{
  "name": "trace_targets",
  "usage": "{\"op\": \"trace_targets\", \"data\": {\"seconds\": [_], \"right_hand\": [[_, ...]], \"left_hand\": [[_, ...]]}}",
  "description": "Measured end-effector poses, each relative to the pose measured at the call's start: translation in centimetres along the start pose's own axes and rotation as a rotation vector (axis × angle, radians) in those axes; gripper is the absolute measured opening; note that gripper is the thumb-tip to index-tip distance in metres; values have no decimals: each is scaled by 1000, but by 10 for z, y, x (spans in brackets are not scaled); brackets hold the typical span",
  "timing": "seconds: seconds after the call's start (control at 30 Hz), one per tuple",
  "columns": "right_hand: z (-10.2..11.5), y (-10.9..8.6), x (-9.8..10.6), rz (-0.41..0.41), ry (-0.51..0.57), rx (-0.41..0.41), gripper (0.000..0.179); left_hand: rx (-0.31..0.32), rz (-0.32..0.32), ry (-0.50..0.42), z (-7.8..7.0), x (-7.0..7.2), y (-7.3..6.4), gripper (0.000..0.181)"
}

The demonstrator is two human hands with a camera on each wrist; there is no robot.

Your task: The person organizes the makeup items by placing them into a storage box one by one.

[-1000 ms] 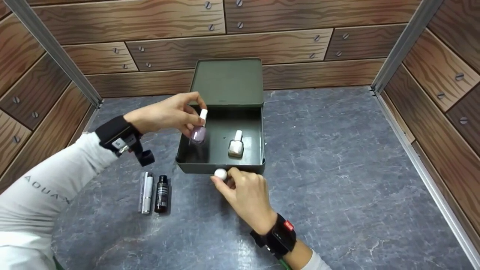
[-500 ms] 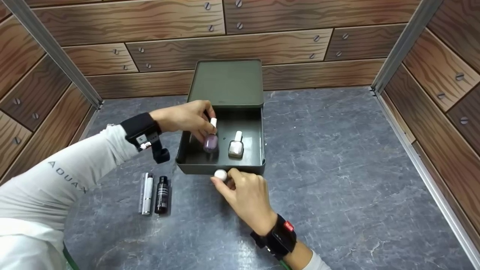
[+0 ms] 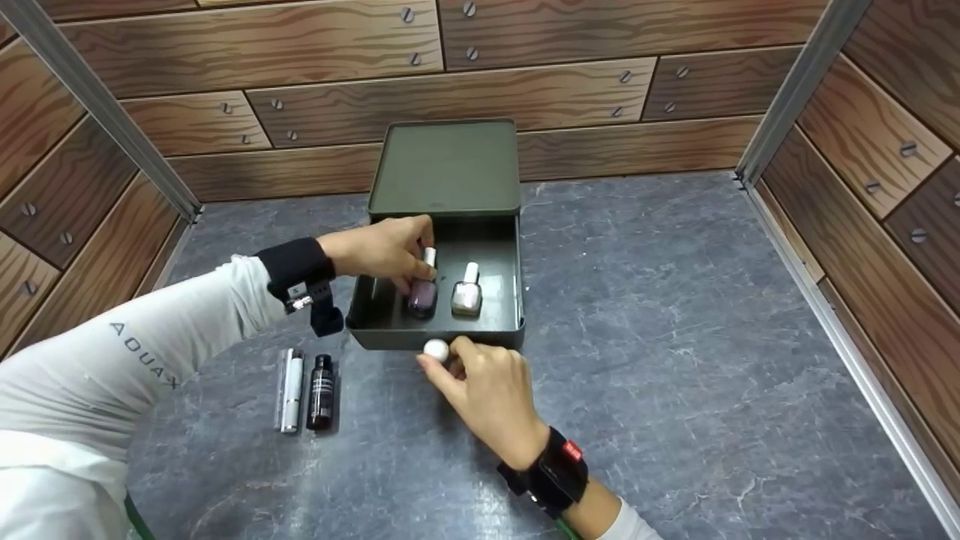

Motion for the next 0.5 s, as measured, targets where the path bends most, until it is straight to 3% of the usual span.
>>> {"op": "trace_targets", "data": {"seconds": [0.23,0.5], "right_hand": [[1,0,-2,2,-1,10,27],[-1,0,-1,-19,-9,9,27]], "left_hand": [[81,-24,59,2,-1,3,27],[92,-10,104,1,4,-2,28]]}}
Point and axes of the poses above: each hand's wrist, its own y-axis towards the middle knuckle, its own x-axis out of the back of the hand, z = x × y, the point moved 1 cm from there along y, towards the middle knuckle, and after that the axes turned 13 degrees about x, right-handed, at the moved point
